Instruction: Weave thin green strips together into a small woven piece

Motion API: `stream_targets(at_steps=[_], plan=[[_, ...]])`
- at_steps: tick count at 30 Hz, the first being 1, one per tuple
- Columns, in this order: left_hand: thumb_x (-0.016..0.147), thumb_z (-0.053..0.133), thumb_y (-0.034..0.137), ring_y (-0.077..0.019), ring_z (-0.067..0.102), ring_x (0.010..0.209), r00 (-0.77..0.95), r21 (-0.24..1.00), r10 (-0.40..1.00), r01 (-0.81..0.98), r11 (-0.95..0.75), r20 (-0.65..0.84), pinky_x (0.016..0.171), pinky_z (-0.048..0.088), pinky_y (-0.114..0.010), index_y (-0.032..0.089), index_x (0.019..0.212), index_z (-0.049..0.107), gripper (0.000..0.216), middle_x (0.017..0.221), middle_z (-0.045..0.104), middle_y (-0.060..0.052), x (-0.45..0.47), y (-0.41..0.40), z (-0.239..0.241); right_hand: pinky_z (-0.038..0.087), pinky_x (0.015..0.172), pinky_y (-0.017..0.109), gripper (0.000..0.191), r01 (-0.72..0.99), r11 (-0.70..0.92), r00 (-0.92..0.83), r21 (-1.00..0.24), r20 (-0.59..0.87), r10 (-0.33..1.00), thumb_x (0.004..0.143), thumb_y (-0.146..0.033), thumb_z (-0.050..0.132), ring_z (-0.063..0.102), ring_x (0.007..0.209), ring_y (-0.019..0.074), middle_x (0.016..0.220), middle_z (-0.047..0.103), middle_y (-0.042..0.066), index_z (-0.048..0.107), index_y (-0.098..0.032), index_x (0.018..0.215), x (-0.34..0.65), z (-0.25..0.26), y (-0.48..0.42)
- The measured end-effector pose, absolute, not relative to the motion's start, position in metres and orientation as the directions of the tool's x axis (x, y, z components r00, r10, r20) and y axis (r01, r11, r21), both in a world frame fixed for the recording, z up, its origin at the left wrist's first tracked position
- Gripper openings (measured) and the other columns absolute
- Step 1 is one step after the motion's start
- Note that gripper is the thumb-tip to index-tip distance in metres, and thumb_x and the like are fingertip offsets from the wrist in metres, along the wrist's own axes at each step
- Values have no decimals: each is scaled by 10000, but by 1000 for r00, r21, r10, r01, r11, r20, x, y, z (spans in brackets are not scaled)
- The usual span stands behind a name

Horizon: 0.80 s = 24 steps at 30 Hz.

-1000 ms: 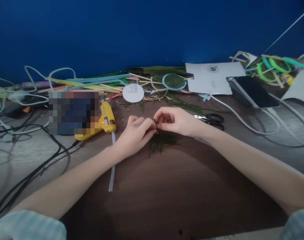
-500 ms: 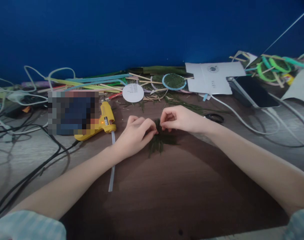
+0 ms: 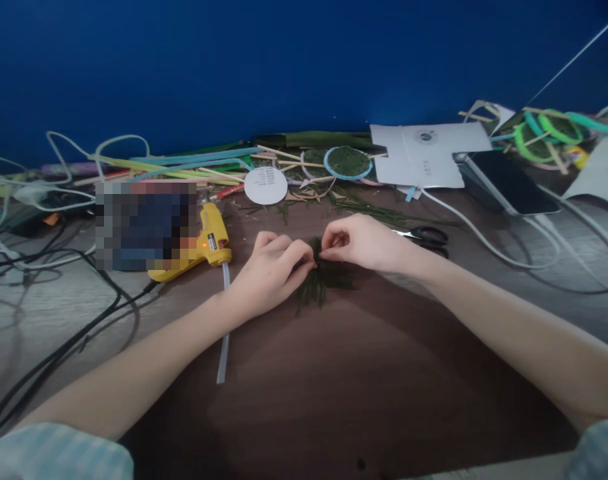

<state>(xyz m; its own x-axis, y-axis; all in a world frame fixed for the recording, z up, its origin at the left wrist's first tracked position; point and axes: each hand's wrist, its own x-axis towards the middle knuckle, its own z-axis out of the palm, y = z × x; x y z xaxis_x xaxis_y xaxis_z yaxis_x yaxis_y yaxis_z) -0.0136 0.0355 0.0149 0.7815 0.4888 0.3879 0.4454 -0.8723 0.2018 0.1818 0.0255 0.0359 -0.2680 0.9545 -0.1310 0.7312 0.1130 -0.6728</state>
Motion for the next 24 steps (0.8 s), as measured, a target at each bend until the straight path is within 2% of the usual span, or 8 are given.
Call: stream_targets(at_steps=[10,17,24], plan=[[885,429,201,-145,522,704,791,177,480,447,-877,378,767,338,-317,178,849,498,81,765,607,-5,-13,35,15,384,536,225,58,750,78,-252,-656,-175,952,663,-217,643,556,597,115,666,634,-1,605,-173,671,183,35,26],[890,415,197,-153,525,715,802,140,458,440,-887,382,758,332,-320,184,850,500,94,757,613,-7,-13,34,16,371,551,235,130,758,85,-249,-646,-166,954,714,-297,612,546,601,117,682,639,11,612,-172,676,182,36,26],[887,420,198,-151,523,707,804,136,453,436,-890,385,756,332,-315,175,848,509,99,747,611,-9,-13,35,16,340,498,224,125,770,61,-248,-635,-210,946,666,-289,644,511,551,103,630,605,-10,594,-175,662,183,36,26]])
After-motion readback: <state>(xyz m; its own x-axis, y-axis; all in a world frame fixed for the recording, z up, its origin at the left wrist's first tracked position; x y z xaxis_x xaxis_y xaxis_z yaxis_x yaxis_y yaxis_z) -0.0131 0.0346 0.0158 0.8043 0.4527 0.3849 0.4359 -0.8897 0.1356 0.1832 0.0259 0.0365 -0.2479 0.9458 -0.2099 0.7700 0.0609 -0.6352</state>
